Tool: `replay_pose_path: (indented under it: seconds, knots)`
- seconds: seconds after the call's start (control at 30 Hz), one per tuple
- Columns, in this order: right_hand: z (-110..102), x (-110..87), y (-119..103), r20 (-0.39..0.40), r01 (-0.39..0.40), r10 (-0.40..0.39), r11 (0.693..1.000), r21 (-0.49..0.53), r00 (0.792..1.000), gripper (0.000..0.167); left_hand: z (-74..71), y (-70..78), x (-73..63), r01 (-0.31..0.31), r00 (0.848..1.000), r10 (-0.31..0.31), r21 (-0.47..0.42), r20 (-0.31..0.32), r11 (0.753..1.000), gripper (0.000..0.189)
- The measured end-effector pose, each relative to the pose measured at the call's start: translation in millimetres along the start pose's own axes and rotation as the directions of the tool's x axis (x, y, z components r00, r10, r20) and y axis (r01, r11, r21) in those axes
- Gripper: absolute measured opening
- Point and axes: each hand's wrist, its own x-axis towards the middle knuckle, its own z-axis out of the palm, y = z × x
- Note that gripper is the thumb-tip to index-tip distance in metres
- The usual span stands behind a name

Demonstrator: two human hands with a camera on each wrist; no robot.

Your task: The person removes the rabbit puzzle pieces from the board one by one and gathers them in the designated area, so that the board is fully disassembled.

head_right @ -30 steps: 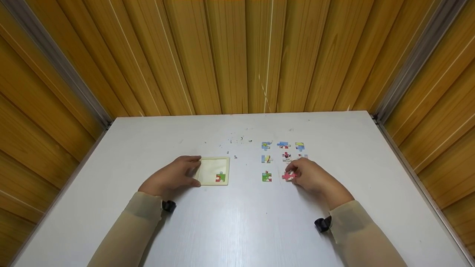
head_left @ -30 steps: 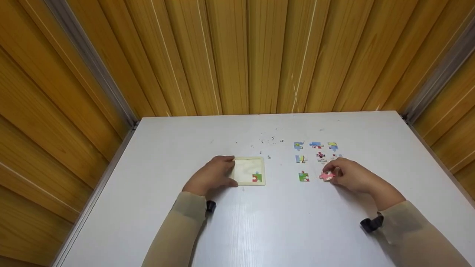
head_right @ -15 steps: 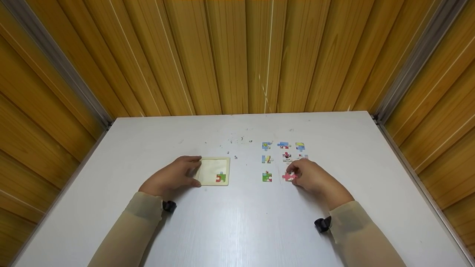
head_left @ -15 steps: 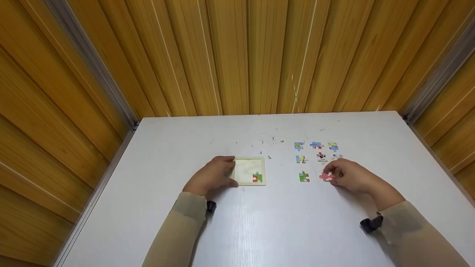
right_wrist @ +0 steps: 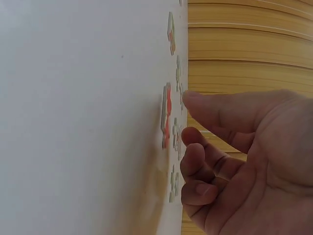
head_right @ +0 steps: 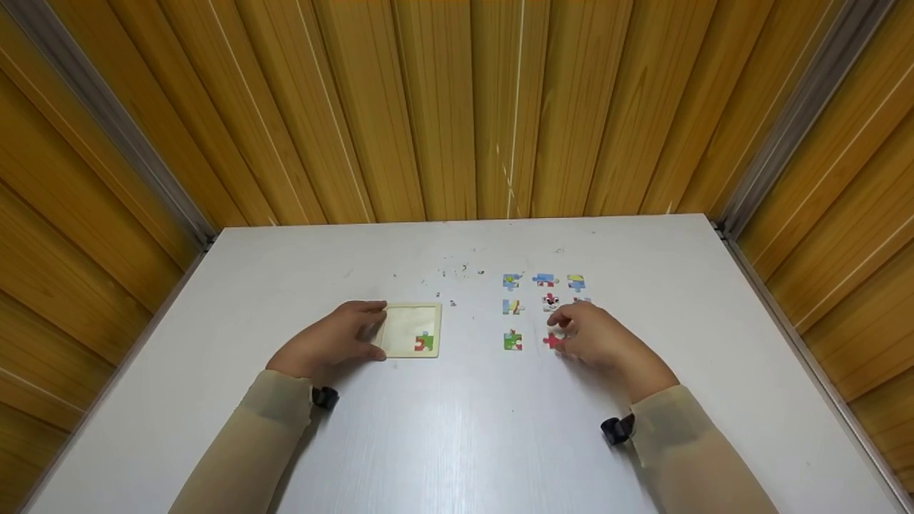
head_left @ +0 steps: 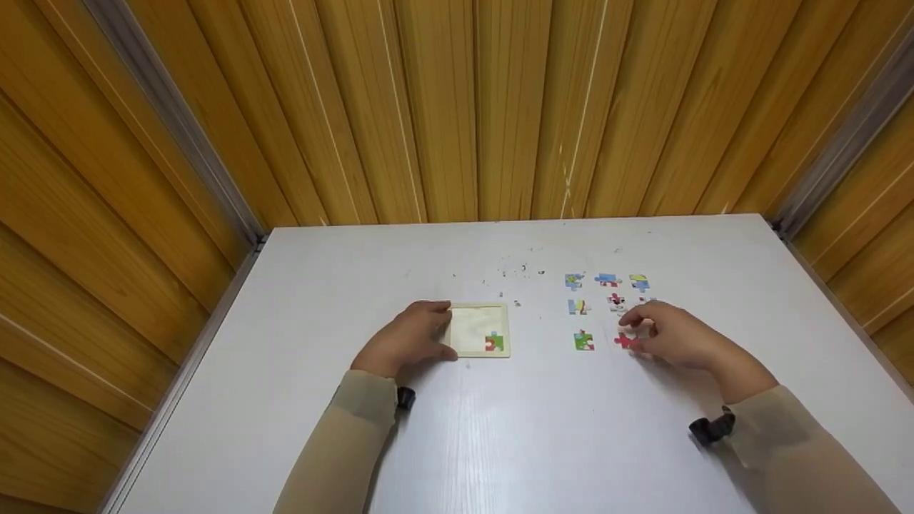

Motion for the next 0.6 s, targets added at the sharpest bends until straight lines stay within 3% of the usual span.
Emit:
replay_pose_path:
  seconds: [0.3, 0.6]
  knots:
    - [4.8, 6.8, -27.0, 0.008, 0.033, -0.034, 0.991, 0.134, 0.999, 0.046, 0.9, -0.4, -0.1, -0.007, 1.000, 0.007, 0.008, -0.007, 1.000, 0.080]
    - [14.5, 20.6, -60.7, -0.025, 0.082, -0.078, 0.956, 0.281, 0.997, 0.057, 0.4, 1.5, -2.5, -0.019, 1.000, 0.019, -0.003, -0.015, 1.000, 0.074]
